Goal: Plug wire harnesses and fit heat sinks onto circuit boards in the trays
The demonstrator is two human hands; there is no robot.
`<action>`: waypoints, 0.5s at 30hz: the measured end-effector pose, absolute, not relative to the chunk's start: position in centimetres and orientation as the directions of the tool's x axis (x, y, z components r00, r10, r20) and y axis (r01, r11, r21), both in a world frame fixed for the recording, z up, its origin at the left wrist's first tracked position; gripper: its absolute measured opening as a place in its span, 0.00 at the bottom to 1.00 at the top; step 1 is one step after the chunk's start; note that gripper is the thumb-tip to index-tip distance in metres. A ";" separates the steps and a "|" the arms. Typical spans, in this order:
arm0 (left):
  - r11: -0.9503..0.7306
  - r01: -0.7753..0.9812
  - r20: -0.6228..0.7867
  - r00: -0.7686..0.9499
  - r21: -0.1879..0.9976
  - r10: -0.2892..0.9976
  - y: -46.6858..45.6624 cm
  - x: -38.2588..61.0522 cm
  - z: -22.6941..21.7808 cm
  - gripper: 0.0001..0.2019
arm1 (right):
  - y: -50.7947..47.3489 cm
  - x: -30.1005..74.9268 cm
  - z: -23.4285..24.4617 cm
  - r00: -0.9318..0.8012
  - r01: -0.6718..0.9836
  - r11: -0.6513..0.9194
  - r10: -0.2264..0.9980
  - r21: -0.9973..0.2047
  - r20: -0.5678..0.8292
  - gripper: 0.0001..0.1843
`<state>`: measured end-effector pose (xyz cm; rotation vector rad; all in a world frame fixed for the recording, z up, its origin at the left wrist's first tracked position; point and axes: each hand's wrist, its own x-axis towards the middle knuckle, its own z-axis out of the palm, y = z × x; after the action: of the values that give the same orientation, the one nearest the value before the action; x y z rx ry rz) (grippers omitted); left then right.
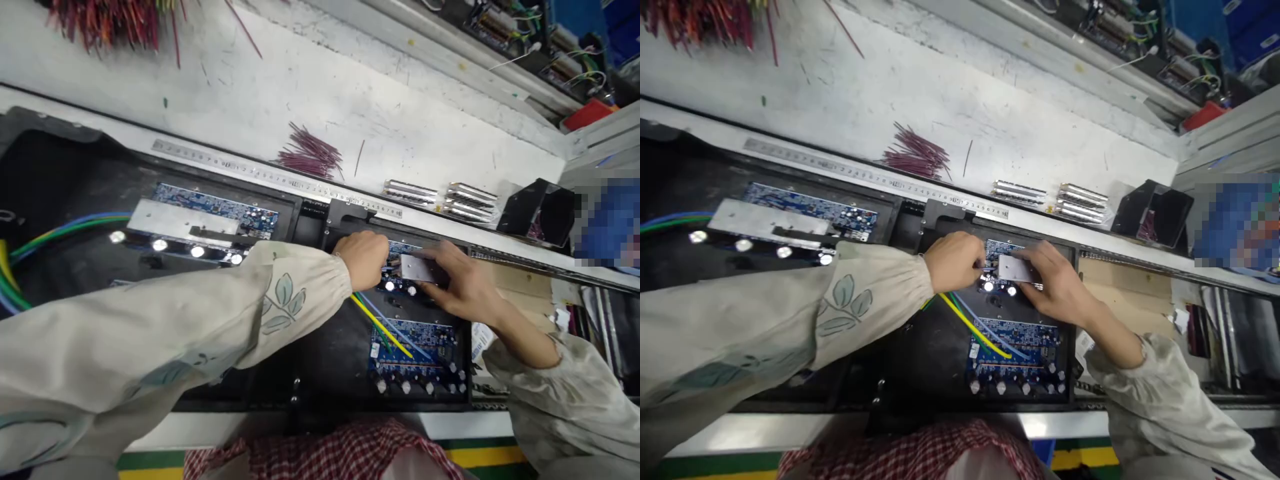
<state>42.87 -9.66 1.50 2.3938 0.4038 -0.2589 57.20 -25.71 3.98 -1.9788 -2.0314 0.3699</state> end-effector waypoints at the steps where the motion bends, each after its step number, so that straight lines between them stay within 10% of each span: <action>1: -0.713 0.355 -0.289 0.932 0.604 0.219 -9.7 42.9 1.5 0.10 | -25.8 57.2 3.8 -0.009 0.930 0.019 1.000 -0.366 0.028 0.22; 15: -0.694 0.339 -0.265 0.939 0.635 0.217 -9.5 42.8 1.5 0.18 | -26.7 56.8 3.5 0.059 0.930 -0.023 0.995 -0.366 0.087 0.24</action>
<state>42.78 -9.54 1.48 2.3614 0.3911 -0.2189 56.81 -26.73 3.50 -2.0188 -1.9350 0.2767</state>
